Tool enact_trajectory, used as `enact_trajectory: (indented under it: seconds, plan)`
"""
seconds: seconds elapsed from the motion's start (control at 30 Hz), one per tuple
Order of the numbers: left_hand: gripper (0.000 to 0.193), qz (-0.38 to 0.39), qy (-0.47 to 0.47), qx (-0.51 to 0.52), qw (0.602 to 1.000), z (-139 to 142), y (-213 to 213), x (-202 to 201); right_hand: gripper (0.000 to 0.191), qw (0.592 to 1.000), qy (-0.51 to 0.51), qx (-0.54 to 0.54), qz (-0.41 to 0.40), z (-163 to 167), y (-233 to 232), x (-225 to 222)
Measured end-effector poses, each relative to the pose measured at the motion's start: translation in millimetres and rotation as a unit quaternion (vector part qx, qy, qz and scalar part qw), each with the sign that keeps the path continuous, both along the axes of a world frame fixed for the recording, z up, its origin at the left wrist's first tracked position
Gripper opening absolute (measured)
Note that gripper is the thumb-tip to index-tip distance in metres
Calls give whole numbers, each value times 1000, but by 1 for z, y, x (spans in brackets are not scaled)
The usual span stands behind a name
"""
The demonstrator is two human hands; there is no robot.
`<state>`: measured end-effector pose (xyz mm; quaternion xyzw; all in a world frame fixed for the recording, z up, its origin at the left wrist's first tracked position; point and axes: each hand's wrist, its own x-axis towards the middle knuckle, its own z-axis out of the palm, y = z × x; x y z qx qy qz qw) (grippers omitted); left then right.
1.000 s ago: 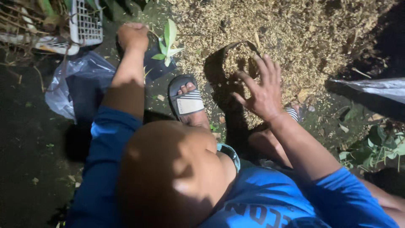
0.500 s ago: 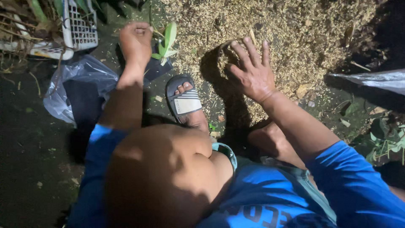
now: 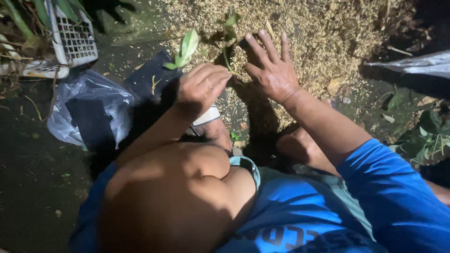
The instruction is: The person fills small black plastic pots with wood shavings, places small plants into the pots, and packs the shavings around the roots. The person repeats this process for multiple plants, handling each one individually.
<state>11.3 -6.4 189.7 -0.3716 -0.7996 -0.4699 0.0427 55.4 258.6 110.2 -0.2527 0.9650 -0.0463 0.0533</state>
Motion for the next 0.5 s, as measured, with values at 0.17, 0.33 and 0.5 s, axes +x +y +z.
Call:
enact_trajectory:
  seconds: [0.17,0.33,0.5]
  plan:
    - [18,-5,34,-8,999,-15,16,0,12,1000,22,-1,4,1,-4,-3]
    - [19,-3,42,-30,999,-29,18,2,21,999,5,-34,-11,0,-7,0]
    - [17,-1,43,-39,998,-39,23,1,14,1000,6,-7,-13,-3,-10,-2]
